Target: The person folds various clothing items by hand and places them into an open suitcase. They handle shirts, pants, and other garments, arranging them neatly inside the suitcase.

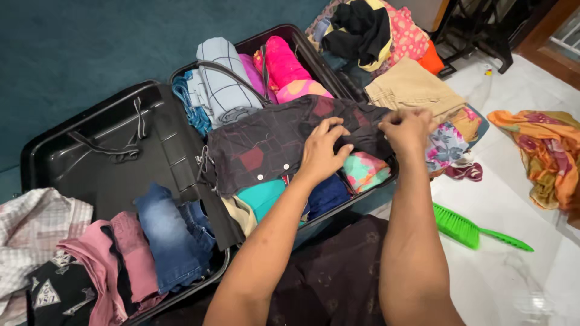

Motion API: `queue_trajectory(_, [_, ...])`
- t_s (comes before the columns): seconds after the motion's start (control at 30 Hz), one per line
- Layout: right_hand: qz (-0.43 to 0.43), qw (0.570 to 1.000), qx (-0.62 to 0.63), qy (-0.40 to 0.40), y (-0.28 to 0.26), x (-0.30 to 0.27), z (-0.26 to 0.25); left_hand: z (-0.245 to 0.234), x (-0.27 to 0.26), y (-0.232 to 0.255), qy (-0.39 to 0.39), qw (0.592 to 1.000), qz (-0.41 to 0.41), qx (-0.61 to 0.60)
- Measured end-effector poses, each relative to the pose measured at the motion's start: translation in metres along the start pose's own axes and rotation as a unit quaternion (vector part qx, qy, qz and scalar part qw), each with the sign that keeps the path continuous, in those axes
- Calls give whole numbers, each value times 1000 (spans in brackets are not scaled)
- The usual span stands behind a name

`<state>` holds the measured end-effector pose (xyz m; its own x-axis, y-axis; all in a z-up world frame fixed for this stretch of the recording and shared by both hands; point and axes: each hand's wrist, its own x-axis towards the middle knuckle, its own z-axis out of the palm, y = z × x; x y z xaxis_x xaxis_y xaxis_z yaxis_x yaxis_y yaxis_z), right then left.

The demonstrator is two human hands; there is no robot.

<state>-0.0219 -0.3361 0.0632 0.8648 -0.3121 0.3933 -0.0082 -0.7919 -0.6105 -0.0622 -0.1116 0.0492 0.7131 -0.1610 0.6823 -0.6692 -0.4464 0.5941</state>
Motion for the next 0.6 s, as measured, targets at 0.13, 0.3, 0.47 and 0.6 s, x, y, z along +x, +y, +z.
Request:
queue_trajectory(0.13, [-153,980,129,-12,-28,-5,-15,2,2,-6,40,995,-35,-80])
queue_trajectory(0.3, [-267,957,-62,-97,-83,-24,-36,-16,14,-39,114,951,-139,-250])
queue_trajectory(0.47, [-245,946,-31,-211,-128,-48,-35,-62,16,-78,208,924,-233,-220])
queue_trajectory(0.6, [-265,929,124,-229,-138,-61,-11,-108,8,-70,157,925,-335,-88])
